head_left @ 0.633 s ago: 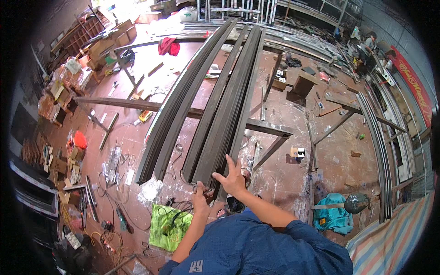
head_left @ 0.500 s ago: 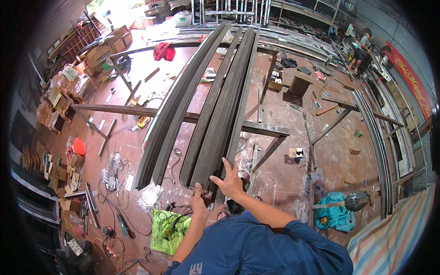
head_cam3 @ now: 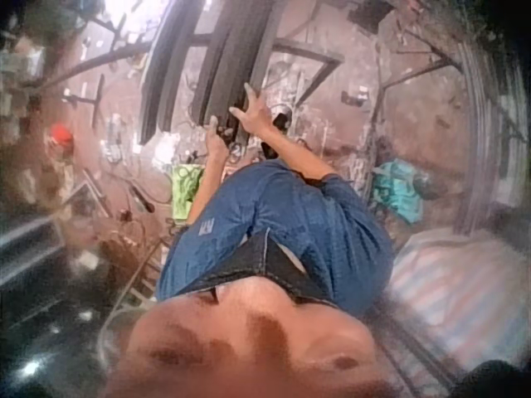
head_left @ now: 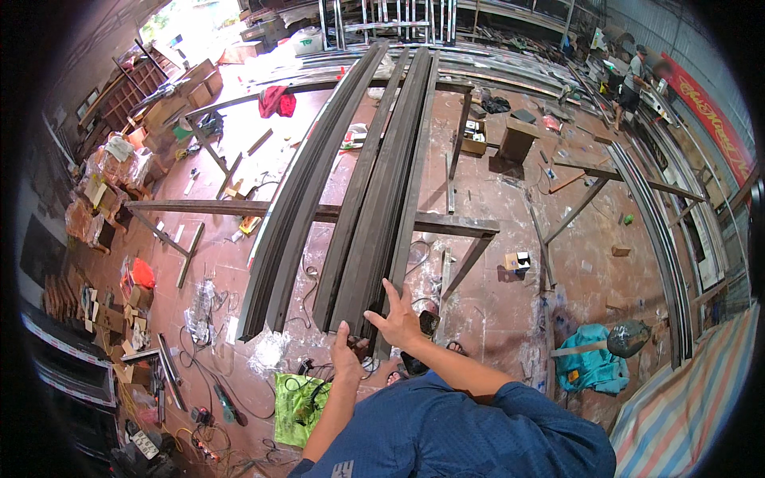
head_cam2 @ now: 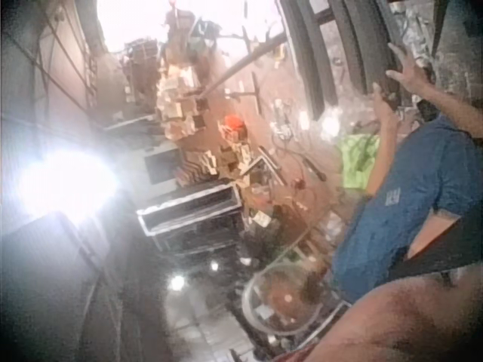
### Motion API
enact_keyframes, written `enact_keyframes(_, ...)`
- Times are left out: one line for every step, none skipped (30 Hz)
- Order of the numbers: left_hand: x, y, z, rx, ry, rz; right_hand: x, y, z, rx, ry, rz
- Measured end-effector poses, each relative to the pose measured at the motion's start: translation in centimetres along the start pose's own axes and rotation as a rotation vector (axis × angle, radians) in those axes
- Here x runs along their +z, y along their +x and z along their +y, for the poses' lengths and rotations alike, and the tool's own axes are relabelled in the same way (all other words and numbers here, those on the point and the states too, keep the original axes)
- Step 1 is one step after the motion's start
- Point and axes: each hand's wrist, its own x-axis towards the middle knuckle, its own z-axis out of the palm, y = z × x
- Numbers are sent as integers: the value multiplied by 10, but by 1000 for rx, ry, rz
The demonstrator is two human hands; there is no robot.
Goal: The person picks up long metal frame pieces from the floor and places them onto a metal rack. The person repeats this action multiple times, handling each frame individually and arranging them in a stack.
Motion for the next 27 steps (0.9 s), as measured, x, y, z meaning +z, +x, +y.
enact_keyframes(1, 1, 0, 5, 14, 7, 0, 0, 1, 1, -5, 0)
enact_keyframes(1, -1, 1, 20, 17, -6, 0, 0, 1, -11, 7, 2)
enact_keyframes(1, -4, 2, 35, 20, -19, 1, 0, 2, -22, 19, 5)
enact_keyframes(2, -6, 3, 51, 24, -31, 2, 0, 3, -33, 31, 7)
enact_keyframes(2, -6, 3, 55, 21, -30, 5, 0, 5, -51, 46, 37)
enact_keyframes(3, -5, 3, 58, 20, -29, 8, 0, 9, -65, 60, 69)
enact_keyframes(3, -5, 2, 60, 20, -29, 11, 1, 13, -79, 74, 102)
enact_keyframes(2, -4, 1, 64, 16, -30, 14, 2, 15, -86, 80, 109)
enact_keyframes(2, -3, 0, 69, 14, -31, 16, 3, 17, -92, 86, 117)
enact_keyframes(1, -2, -1, 72, 11, -33, 18, 3, 20, -97, 92, 125)
enact_keyframes(0, -2, -1, 73, 10, -35, 19, 4, 20, -101, 101, 124)
enact_keyframes(0, -3, -1, 73, 9, -36, 20, 4, 20, -105, 109, 123)
enact_keyframes(0, -3, -1, 72, 8, -38, 20, 4, 21, -108, 118, 123)
enact_keyframes(0, -2, -1, 72, 12, -29, 19, 4, 19, -99, 129, 112)
enact_keyframes(0, -1, -1, 72, 16, -20, 17, 3, 17, -90, 140, 100)
enact_keyframes(0, 0, -2, 72, 21, -10, 16, 2, 15, -81, 151, 89)
enact_keyframes(1, 0, -2, 75, 17, -11, 15, 2, 15, -76, 148, 88)
enact_keyframes(2, 0, -3, 78, 13, -12, 15, 2, 14, -71, 145, 86)
enact_keyframes(2, 0, -3, 81, 9, -12, 14, 2, 14, -66, 142, 84)
enact_keyframes(1, 2, -3, 81, 8, -14, 14, 1, 13, -66, 144, 81)
enact_keyframes(0, 3, -4, 80, 7, -15, 13, 0, 12, -65, 145, 77)
enact_keyframes(-1, 4, -5, 79, 6, -17, 13, 0, 11, -65, 147, 73)
enact_keyframes(-2, 6, -6, 77, -3, -9, 12, 0, 11, -50, 139, 56)
enact_keyframes(-2, 7, -7, 75, -12, -1, 11, 1, 10, -36, 132, 39)
enact_keyframes(-1, 8, -9, 68, -21, 5, 10, 1, 10, -18, 121, 25)
enact_keyframes(-1, 7, -9, 65, -29, -1, 10, 1, 11, -25, 120, 33)
enact_keyframes(-1, 6, -9, 62, -37, -6, 10, 1, 11, -33, 119, 40)
